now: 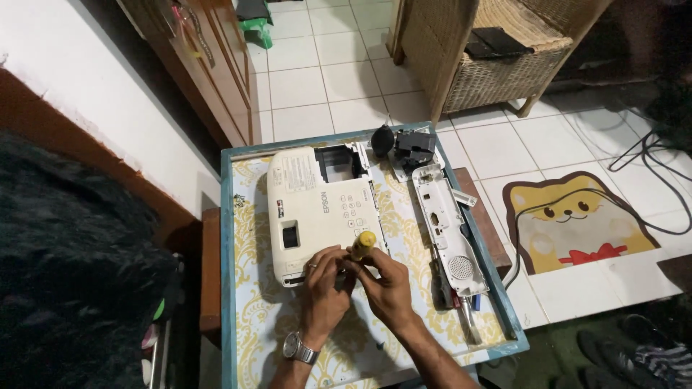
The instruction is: Removing the outer plastic casing and side panels of an Epson projector using a screwdriver.
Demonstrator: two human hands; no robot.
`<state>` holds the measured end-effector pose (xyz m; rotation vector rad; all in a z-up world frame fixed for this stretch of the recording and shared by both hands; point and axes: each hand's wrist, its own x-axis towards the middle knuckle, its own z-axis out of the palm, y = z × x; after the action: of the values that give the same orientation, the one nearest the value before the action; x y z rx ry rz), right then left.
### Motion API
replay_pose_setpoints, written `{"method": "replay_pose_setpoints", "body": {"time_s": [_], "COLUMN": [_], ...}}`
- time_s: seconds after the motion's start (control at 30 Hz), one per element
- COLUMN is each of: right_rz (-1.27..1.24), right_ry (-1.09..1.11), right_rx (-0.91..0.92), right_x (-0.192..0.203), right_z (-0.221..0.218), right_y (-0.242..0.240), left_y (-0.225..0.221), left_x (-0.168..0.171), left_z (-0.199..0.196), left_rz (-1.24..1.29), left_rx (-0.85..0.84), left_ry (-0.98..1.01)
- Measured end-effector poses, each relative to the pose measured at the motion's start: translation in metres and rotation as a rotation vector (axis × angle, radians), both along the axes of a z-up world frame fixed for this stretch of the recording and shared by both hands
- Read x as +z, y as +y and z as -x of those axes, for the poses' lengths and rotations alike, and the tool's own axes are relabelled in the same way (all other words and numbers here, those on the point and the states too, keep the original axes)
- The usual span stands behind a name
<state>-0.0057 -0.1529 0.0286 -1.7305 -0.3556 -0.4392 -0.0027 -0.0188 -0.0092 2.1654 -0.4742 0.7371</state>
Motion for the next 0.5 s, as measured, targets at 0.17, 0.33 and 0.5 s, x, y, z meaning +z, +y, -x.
{"method": "replay_pose_setpoints", "body": {"time_s": [0.17, 0.33, 0.5], "right_rz": [0.108, 0.082, 0.043], "right_ry": [-0.017, -0.085, -0.054], "right_rx": [0.063, 0.013, 0.066], "right_x": [-0.008, -0.007, -0.008], "right_z": [0.002, -0.001, -0.006], "right_y": [-0.001, 0.003, -0.003], "left_y": [0.004, -0.001, -0.002], "left_x": [-0.009, -0.009, -0.001], "left_z": [0.001, -0.002, -0.001], "left_rz": [0.002, 0.093, 0.088], "left_rx": [0.007, 0.023, -0.002], "left_ry": [0.071, -0.007, 0.088]}}
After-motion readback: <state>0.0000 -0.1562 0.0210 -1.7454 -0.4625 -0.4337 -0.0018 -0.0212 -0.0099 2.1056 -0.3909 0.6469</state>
